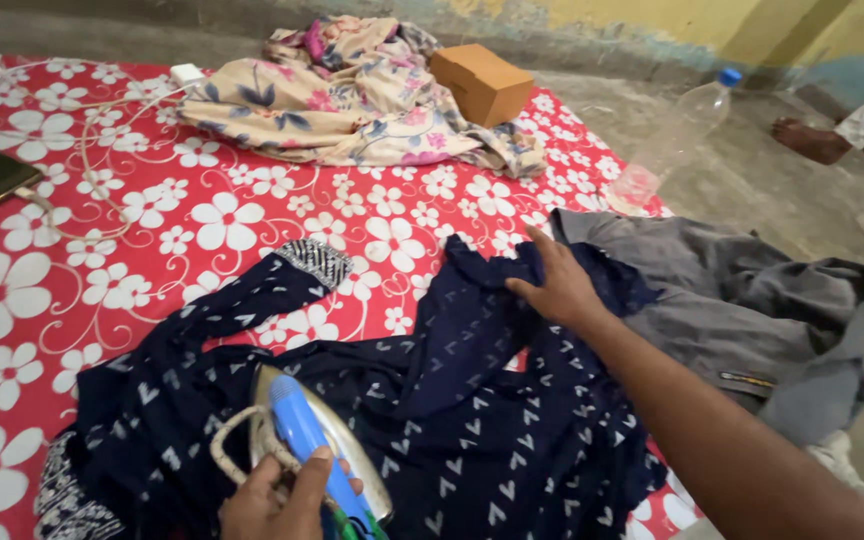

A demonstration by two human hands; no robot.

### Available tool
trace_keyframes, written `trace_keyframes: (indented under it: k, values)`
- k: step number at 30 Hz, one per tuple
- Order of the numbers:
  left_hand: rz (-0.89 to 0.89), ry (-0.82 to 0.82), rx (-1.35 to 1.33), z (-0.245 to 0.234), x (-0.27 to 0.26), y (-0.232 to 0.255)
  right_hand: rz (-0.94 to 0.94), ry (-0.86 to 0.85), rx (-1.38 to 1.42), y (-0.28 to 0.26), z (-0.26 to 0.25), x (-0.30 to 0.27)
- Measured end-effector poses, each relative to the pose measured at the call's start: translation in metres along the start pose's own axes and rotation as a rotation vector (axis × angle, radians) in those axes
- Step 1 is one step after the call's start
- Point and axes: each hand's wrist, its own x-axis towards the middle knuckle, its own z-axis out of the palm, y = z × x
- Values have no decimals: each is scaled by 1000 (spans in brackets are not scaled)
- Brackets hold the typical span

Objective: The person irons a dark blue patterned shirt laid out on a floral bedsheet. They use a blue electric iron to smooth the fabric, moving it across the shirt's body and sleeves while occasionally adjusting the garment with their hands.

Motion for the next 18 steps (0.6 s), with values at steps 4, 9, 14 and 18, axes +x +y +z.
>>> trace_keyframes:
  k: [4,9,14,18]
  values:
    - [-86,-7,-154,7,-10,11,338,-384,161,-38,28,38]
    - [-148,26,-131,8,-14,23,308,-355,30,-29,13,92]
    - [-61,-4,-122,0,-7,4,4,596,301,21,-105,109]
    - [-43,-85,-169,-5,10,-10,171,464,18,91,-179,-6]
